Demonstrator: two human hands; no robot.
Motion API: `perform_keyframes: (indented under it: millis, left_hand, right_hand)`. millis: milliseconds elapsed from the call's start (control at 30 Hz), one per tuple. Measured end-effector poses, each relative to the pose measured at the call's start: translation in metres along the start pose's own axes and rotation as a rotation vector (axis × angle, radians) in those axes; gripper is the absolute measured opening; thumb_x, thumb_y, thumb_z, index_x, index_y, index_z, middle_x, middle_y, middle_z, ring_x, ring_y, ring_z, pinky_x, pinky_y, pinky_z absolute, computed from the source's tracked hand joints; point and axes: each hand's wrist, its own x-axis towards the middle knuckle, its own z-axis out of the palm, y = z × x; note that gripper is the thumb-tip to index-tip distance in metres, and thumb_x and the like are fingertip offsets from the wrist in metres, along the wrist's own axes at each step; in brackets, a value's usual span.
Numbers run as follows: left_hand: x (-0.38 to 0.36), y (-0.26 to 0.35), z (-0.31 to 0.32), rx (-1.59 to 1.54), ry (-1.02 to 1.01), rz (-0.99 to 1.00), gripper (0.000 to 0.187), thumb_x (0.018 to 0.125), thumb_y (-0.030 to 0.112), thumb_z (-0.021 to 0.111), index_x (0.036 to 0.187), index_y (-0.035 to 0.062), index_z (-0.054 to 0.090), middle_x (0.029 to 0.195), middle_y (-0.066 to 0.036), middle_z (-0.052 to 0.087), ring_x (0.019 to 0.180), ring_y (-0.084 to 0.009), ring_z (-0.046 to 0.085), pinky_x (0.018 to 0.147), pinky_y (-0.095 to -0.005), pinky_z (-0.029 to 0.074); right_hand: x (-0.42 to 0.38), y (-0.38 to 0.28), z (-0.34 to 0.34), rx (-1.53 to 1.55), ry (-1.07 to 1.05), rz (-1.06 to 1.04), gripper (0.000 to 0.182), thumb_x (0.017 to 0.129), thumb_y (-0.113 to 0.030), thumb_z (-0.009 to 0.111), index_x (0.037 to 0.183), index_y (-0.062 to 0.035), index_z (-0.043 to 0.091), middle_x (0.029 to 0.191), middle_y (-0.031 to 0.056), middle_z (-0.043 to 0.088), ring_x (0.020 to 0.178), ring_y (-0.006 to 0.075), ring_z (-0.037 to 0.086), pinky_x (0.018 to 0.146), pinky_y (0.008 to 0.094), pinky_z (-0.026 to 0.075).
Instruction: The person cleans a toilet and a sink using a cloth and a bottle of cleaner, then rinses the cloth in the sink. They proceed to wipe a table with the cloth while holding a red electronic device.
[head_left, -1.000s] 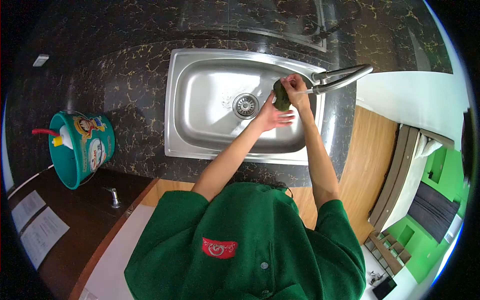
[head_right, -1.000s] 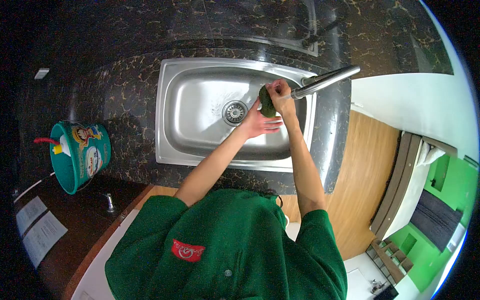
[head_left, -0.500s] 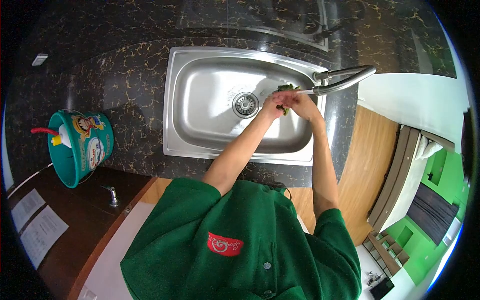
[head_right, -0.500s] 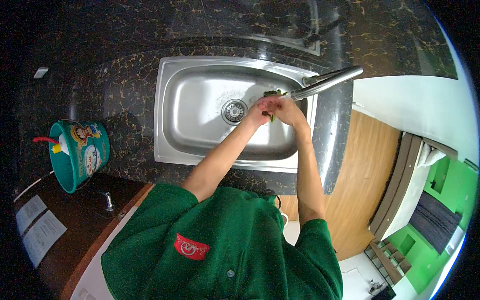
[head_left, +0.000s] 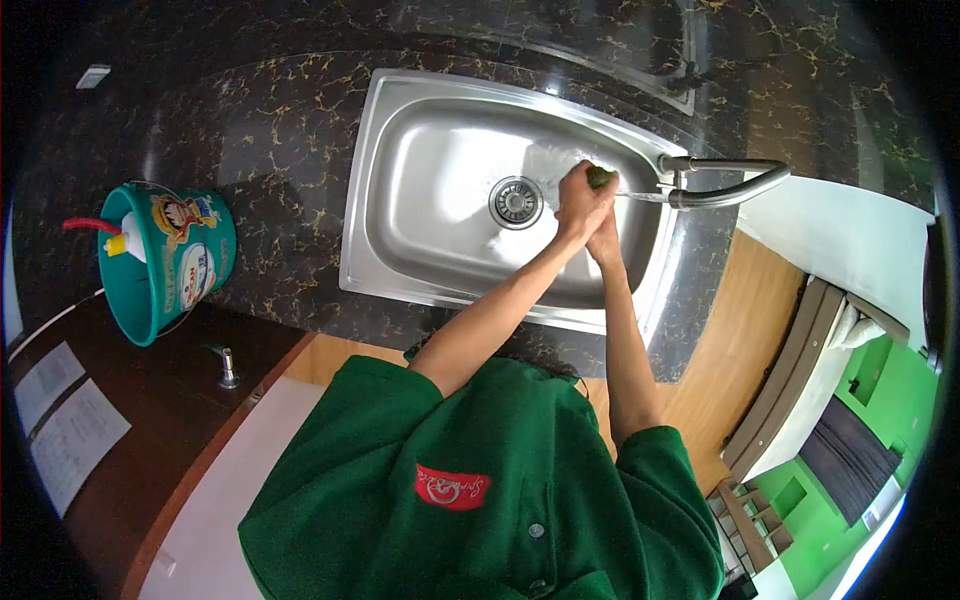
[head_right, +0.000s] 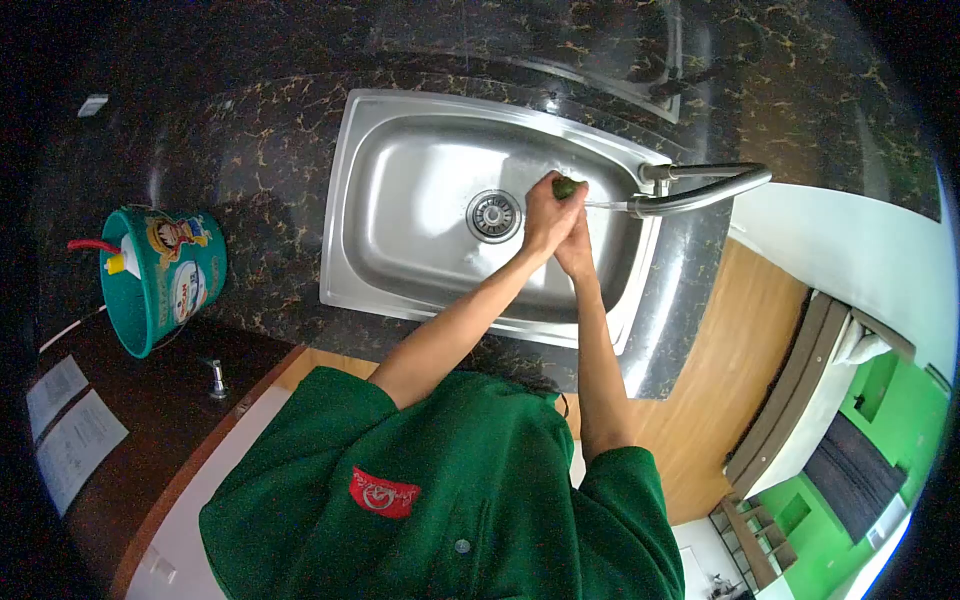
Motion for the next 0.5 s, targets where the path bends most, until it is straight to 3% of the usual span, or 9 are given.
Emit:
perform_keyframes:
  millis: [33, 67, 100, 167, 200, 233, 333, 433, 500]
  left_hand:
    - [0.001, -0.003, -0.007, -0.044, 0.01, -0.019, 0.027, 0.078, 0.02, 0.072, 0.08, -0.0026, 0.059, 0.073, -0.018, 0.063, 0.068, -0.0319, 0.062, 0.063, -0.0416, 0.046]
    - [0.001, -0.005, -0.012, -0.077, 0.084, 0.033, 0.03, 0.082, 0.024, 0.071, 0.075, -0.0022, 0.06, 0.067, -0.012, 0.062, 0.062, -0.0194, 0.058, 0.061, -0.0359, 0.045]
    - [0.002, -0.006, -0.025, -0.057, 0.003, -0.029, 0.026, 0.083, 0.022, 0.07, 0.077, -0.0012, 0.061, 0.068, -0.009, 0.063, 0.063, -0.0166, 0.057, 0.061, -0.0331, 0.045]
    - [0.005, -0.018, -0.041, -0.16, 0.048, -0.055, 0.023, 0.085, 0.022, 0.068, 0.076, 0.0011, 0.062, 0.071, -0.006, 0.064, 0.064, -0.0142, 0.057, 0.063, -0.0312, 0.046]
    - [0.003, -0.018, -0.049, -0.282, 0.073, 0.016, 0.019, 0.089, 0.019, 0.066, 0.081, 0.0028, 0.063, 0.075, -0.004, 0.066, 0.068, -0.0128, 0.061, 0.065, -0.0302, 0.047]
    - [0.004, -0.019, -0.052, -0.373, 0.149, 0.085, 0.013, 0.094, 0.015, 0.065, 0.09, 0.0021, 0.062, 0.078, -0.005, 0.067, 0.072, -0.0133, 0.064, 0.066, -0.0289, 0.05]
    - [0.002, -0.028, -0.071, -0.576, 0.202, -0.023, 0.017, 0.096, 0.016, 0.065, 0.095, 0.0007, 0.058, 0.077, -0.006, 0.064, 0.068, -0.0133, 0.062, 0.064, -0.0279, 0.053]
    - [0.009, -0.049, -0.093, -0.385, 0.256, -0.044, 0.027, 0.096, 0.025, 0.065, 0.086, 0.0003, 0.057, 0.063, -0.003, 0.058, 0.054, -0.0109, 0.054, 0.053, -0.0274, 0.046]
    - [0.014, -0.058, -0.096, -0.427, 0.266, -0.195, 0.033, 0.096, 0.029, 0.064, 0.081, 0.0007, 0.057, 0.058, -0.003, 0.056, 0.05, -0.0119, 0.05, 0.052, -0.0283, 0.043]
  right_hand:
    - [0.002, -0.004, 0.006, 0.073, -0.013, 0.011, 0.075, 0.076, -0.016, 0.08, 0.138, -0.0019, 0.04, 0.131, 0.0145, 0.054, 0.12, 0.0238, 0.053, 0.1, 0.0351, 0.045]
    - [0.006, -0.008, 0.01, 0.145, -0.026, 0.021, 0.075, 0.076, -0.016, 0.081, 0.138, -0.0018, 0.041, 0.132, 0.0147, 0.053, 0.123, 0.0239, 0.051, 0.101, 0.0344, 0.044]
    - [0.011, -0.005, 0.014, 0.161, -0.075, 0.117, 0.07, 0.076, -0.017, 0.081, 0.134, -0.0002, 0.046, 0.127, 0.0146, 0.057, 0.119, 0.0243, 0.054, 0.102, 0.0345, 0.043]
    - [0.014, 0.007, 0.036, 0.01, 0.016, -0.093, 0.073, 0.076, -0.018, 0.08, 0.138, -0.0008, 0.043, 0.129, 0.0147, 0.057, 0.119, 0.0245, 0.055, 0.102, 0.0348, 0.043]
    - [0.015, -0.002, 0.048, 0.06, -0.002, -0.016, 0.077, 0.076, -0.019, 0.081, 0.14, -0.0012, 0.041, 0.132, 0.0152, 0.055, 0.119, 0.0251, 0.056, 0.102, 0.0353, 0.043]
    - [0.014, -0.008, 0.06, 0.147, -0.005, -0.002, 0.071, 0.078, -0.019, 0.077, 0.138, -0.001, 0.044, 0.131, 0.0156, 0.057, 0.118, 0.025, 0.057, 0.102, 0.035, 0.043]
    - [0.014, -0.015, 0.082, 0.073, -0.102, 0.074, 0.047, 0.084, -0.015, 0.068, 0.126, 0.0006, 0.055, 0.113, 0.0171, 0.066, 0.108, 0.0256, 0.062, 0.097, 0.0368, 0.046]
    - [0.012, 0.001, 0.108, -0.139, -0.099, 0.137, 0.045, 0.082, -0.021, 0.07, 0.119, 0.003, 0.059, 0.103, 0.0247, 0.068, 0.103, 0.0359, 0.065, 0.092, 0.0396, 0.048]
    - [0.01, 0.013, 0.118, -0.18, -0.081, 0.08, 0.039, 0.081, -0.024, 0.069, 0.11, 0.0025, 0.063, 0.101, 0.0303, 0.066, 0.1, 0.0428, 0.064, 0.086, 0.0429, 0.05]
